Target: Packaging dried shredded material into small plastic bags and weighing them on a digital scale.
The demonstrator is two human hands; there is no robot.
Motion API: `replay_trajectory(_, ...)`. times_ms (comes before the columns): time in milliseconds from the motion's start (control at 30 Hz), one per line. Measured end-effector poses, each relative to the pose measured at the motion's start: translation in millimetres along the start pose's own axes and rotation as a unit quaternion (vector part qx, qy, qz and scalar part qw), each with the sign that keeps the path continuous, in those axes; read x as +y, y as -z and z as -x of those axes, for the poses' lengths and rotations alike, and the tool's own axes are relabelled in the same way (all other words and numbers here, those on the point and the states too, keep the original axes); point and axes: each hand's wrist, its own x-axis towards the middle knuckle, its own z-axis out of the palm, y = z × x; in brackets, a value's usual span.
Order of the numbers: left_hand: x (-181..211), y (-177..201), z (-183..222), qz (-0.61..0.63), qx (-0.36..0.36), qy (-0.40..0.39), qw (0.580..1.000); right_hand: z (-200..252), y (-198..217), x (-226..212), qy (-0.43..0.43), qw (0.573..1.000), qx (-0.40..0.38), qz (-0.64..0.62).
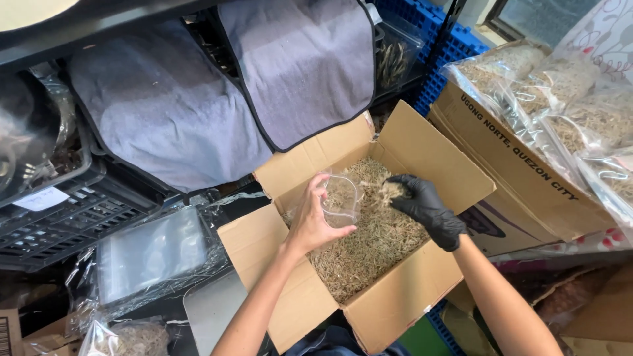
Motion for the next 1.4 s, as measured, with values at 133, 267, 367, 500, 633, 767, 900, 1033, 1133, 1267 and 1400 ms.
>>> replay_trajectory(133,1.1,-10.5,-6.8,-0.016,-0.037,0.015,0.999,-9.8,28.5,-58.4,0.020,0.999,0.006,-0.035)
replay_trajectory(267,17.9,-15.0,-16.3,-0.047,-0.065,-0.012,0.997,-28.2,19.4,-93.5,0.155,0.967,-0.104,0.172)
replay_trajectory(367,25.0,-17.4,-15.6,-0.067,-0.071,-0.012,0.995,-38.3,-6.8,-116.7,0.170,0.972,-0.140,0.083)
replay_trajectory(500,8.7,-19.5,-8.3,-0.046,-0.061,0.002,0.997,-33.4,6.1,-144.8,0.066,0.976,-0.173,-0.113)
replay_trajectory(633,7.8,-6.0,-7.6,-0.014,-0.024,-0.005,1.000,-44.5,20.0,-126.1,0.107,0.991,-0.053,-0.064)
replay_trajectory(767,5.1,2.0,-3.6,0.001,-0.015,-0.008,1.000,-32.5,10.1,-112.4,0.059,0.994,-0.067,-0.065)
replay_trajectory(900,-12.2,0.8,8.4,0.016,-0.003,0.004,1.000,-47.2,4.3,-53.3,0.006,0.995,-0.074,-0.068)
replay_trajectory(1033,-18.6,13.1,17.4,0.004,0.029,0.010,1.000,-47.9,-28.4,-6.9,0.001,0.923,-0.230,0.307)
replay_trajectory(1133,-16.7,15.4,18.4,0.011,0.031,0.018,0.999,-26.8,-56.5,6.6,-0.035,0.837,-0.299,0.458)
replay_trajectory(1267,-16.2,9.9,16.4,0.017,0.033,0.017,0.999,-12.4,-75.1,28.1,-0.005,0.846,-0.244,0.474)
replay_trajectory(1400,-9.4,13.4,15.2,0.009,0.044,0.008,0.999,-13.3,-95.8,33.7,-0.026,0.859,-0.217,0.462)
